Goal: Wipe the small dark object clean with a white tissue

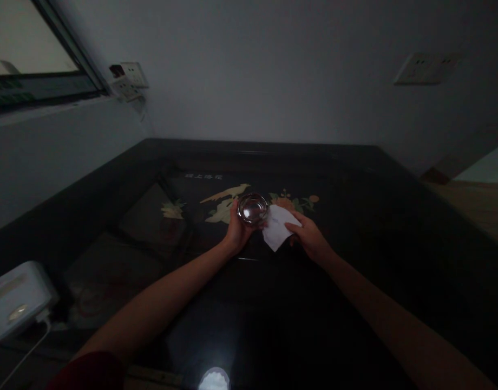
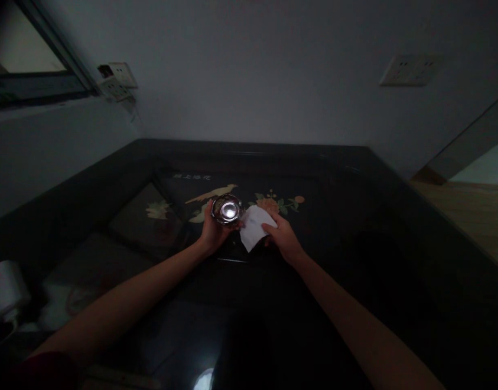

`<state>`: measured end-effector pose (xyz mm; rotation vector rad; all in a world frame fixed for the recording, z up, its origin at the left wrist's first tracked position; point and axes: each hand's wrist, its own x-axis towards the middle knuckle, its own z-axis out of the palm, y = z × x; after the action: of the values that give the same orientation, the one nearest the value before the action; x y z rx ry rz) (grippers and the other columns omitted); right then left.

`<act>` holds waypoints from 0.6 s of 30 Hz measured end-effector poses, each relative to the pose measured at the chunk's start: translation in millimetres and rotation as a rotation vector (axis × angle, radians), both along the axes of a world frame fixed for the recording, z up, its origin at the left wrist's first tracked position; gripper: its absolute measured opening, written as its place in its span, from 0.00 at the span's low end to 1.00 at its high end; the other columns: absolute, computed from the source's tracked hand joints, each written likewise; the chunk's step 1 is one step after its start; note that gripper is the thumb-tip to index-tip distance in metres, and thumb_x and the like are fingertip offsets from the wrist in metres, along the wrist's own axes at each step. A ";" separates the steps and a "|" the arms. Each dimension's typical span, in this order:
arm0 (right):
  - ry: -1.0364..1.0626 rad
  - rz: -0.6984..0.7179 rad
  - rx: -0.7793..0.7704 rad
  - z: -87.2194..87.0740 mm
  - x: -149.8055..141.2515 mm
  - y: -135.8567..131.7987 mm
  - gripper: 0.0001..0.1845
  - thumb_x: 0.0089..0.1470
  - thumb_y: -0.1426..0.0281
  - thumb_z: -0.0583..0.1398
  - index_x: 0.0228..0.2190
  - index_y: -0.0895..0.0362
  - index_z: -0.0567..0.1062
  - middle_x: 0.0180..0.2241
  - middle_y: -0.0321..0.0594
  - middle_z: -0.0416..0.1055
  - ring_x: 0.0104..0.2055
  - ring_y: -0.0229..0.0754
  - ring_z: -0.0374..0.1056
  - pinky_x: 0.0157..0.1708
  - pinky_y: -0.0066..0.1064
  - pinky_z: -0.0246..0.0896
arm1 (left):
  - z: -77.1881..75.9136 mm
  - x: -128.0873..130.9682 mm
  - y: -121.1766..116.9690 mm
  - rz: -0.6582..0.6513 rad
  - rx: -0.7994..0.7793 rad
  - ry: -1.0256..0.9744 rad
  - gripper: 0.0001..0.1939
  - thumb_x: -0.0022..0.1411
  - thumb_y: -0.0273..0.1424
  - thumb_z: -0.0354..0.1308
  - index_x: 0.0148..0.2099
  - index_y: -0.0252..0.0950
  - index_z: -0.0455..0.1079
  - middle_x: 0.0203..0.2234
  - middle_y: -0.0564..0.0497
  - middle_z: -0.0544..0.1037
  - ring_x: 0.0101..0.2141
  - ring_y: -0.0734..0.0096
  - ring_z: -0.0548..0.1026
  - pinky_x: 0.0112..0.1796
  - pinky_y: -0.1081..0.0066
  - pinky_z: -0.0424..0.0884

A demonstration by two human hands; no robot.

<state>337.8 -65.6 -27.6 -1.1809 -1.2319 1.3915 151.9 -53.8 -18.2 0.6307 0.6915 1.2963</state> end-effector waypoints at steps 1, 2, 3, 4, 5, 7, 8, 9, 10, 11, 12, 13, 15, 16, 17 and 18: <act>-0.053 0.031 0.006 0.1 -0.3 -1.1 0.30 0.46 0.69 0.61 0.53 0.60 0.67 0.28 0.37 0.73 0.20 0.35 0.64 0.14 0.24 0.61 | -0.3 0.3 -0.1 0.011 0.002 0.005 0.29 0.67 0.47 0.34 0.47 0.32 0.68 0.34 0.44 0.78 0.30 0.66 0.76 0.25 0.72 0.70; -0.114 0.062 0.025 -0.2 -0.9 -2.4 0.33 0.47 0.70 0.60 0.56 0.61 0.64 0.28 0.38 0.73 0.20 0.35 0.65 0.15 0.25 0.61 | -0.6 0.5 -0.3 0.020 0.007 0.012 0.29 0.68 0.46 0.34 0.47 0.32 0.68 0.33 0.43 0.78 0.30 0.66 0.76 0.25 0.72 0.70; -0.181 0.088 0.057 -0.7 -1.7 -4.0 0.35 0.48 0.70 0.59 0.58 0.61 0.61 0.29 0.39 0.74 0.19 0.36 0.66 0.15 0.26 0.62 | -1.0 0.7 -0.5 0.024 0.017 0.023 0.28 0.67 0.46 0.34 0.47 0.32 0.68 0.33 0.43 0.78 0.30 0.65 0.76 0.25 0.72 0.70; -0.255 0.106 0.099 -1.2 -2.6 -5.8 0.36 0.49 0.70 0.58 0.60 0.62 0.59 0.30 0.40 0.75 0.19 0.37 0.66 0.16 0.28 0.63 | -1.5 0.8 -0.7 0.024 0.029 0.037 0.28 0.67 0.47 0.34 0.47 0.32 0.68 0.32 0.43 0.78 0.30 0.65 0.77 0.25 0.72 0.70; -0.334 0.116 0.151 -1.8 -3.6 -7.7 0.35 0.50 0.71 0.56 0.60 0.62 0.59 0.31 0.42 0.75 0.19 0.37 0.67 0.17 0.29 0.64 | -2.1 0.8 -0.9 0.021 0.043 0.054 0.29 0.67 0.48 0.35 0.46 0.31 0.68 0.31 0.43 0.78 0.29 0.64 0.76 0.25 0.71 0.70; -0.510 0.104 0.281 -2.7 -5.5 -11.2 0.32 0.52 0.71 0.54 0.59 0.60 0.62 0.36 0.45 0.76 0.21 0.38 0.68 0.22 0.32 0.67 | -3.5 0.7 -0.9 0.017 0.068 0.088 0.30 0.65 0.51 0.38 0.47 0.31 0.68 0.31 0.43 0.78 0.28 0.64 0.76 0.25 0.69 0.71; -0.602 0.085 0.344 -3.2 -6.1 -12.7 0.30 0.53 0.71 0.53 0.58 0.60 0.63 0.38 0.46 0.77 0.23 0.39 0.69 0.25 0.34 0.68 | -4.2 0.6 -0.7 0.017 0.073 0.102 0.30 0.64 0.52 0.39 0.47 0.31 0.67 0.31 0.43 0.78 0.27 0.63 0.76 0.24 0.69 0.71; -0.685 0.072 0.398 -3.7 -6.5 -13.9 0.28 0.54 0.71 0.53 0.57 0.59 0.65 0.39 0.47 0.77 0.25 0.41 0.71 0.30 0.36 0.69 | -4.9 0.6 -0.4 0.020 0.076 0.113 0.31 0.63 0.53 0.40 0.47 0.32 0.67 0.31 0.43 0.78 0.26 0.63 0.76 0.24 0.69 0.70; -0.752 0.066 0.442 -4.3 -6.7 -14.6 0.27 0.55 0.71 0.52 0.57 0.59 0.66 0.41 0.47 0.77 0.29 0.43 0.72 0.34 0.38 0.69 | -5.5 0.7 -0.1 0.025 0.079 0.120 0.31 0.62 0.54 0.41 0.46 0.32 0.67 0.31 0.43 0.78 0.26 0.64 0.76 0.23 0.69 0.70; -0.799 0.065 0.476 -5.1 -6.5 -15.0 0.26 0.56 0.71 0.52 0.56 0.59 0.67 0.42 0.48 0.76 0.34 0.46 0.73 0.39 0.41 0.68 | -6.1 0.7 0.2 0.031 0.084 0.123 0.31 0.61 0.54 0.41 0.46 0.32 0.67 0.31 0.44 0.78 0.25 0.64 0.76 0.22 0.70 0.69; -0.829 0.066 0.504 -6.0 -6.2 -15.0 0.24 0.57 0.70 0.52 0.55 0.59 0.68 0.44 0.48 0.76 0.39 0.48 0.73 0.43 0.42 0.67 | -6.5 0.7 0.5 0.034 0.088 0.125 0.31 0.61 0.54 0.42 0.46 0.32 0.67 0.31 0.44 0.78 0.25 0.64 0.76 0.22 0.70 0.69; -0.849 0.067 0.531 -7.2 -5.5 -14.6 0.23 0.57 0.70 0.52 0.53 0.59 0.70 0.45 0.49 0.75 0.43 0.49 0.72 0.46 0.43 0.66 | -7.0 0.7 0.8 0.036 0.093 0.126 0.30 0.61 0.54 0.43 0.46 0.32 0.67 0.31 0.44 0.78 0.26 0.64 0.76 0.22 0.70 0.69; -0.885 0.054 0.587 -9.7 -3.9 -13.1 0.20 0.58 0.68 0.52 0.51 0.59 0.72 0.47 0.49 0.73 0.49 0.51 0.69 0.50 0.45 0.63 | -7.7 0.6 1.0 0.031 0.101 0.129 0.30 0.61 0.54 0.44 0.47 0.33 0.67 0.32 0.44 0.78 0.27 0.64 0.76 0.24 0.69 0.70; -0.907 0.039 0.607 -10.9 -3.1 -12.1 0.20 0.59 0.67 0.52 0.50 0.59 0.72 0.47 0.49 0.72 0.50 0.51 0.68 0.51 0.45 0.62 | -8.0 0.6 1.1 0.023 0.103 0.130 0.30 0.61 0.54 0.44 0.48 0.33 0.67 0.32 0.44 0.78 0.27 0.64 0.76 0.24 0.69 0.71; -0.928 0.023 0.618 -12.0 -2.3 -11.1 0.20 0.59 0.67 0.52 0.49 0.59 0.73 0.46 0.50 0.72 0.50 0.52 0.67 0.51 0.45 0.62 | -8.3 0.6 1.2 0.016 0.107 0.129 0.30 0.61 0.54 0.44 0.48 0.34 0.67 0.33 0.44 0.78 0.27 0.64 0.76 0.25 0.69 0.71; -0.944 0.008 0.624 -12.9 -1.6 -10.3 0.20 0.59 0.66 0.53 0.49 0.59 0.73 0.45 0.50 0.71 0.49 0.52 0.67 0.51 0.46 0.63 | -8.7 0.6 1.4 0.011 0.112 0.127 0.30 0.61 0.54 0.43 0.49 0.34 0.67 0.32 0.44 0.78 0.27 0.64 0.76 0.25 0.69 0.71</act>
<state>336.1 -75.8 -40.5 -1.3817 -2.1037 0.3086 152.5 -52.4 -26.9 0.8071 0.7303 1.3201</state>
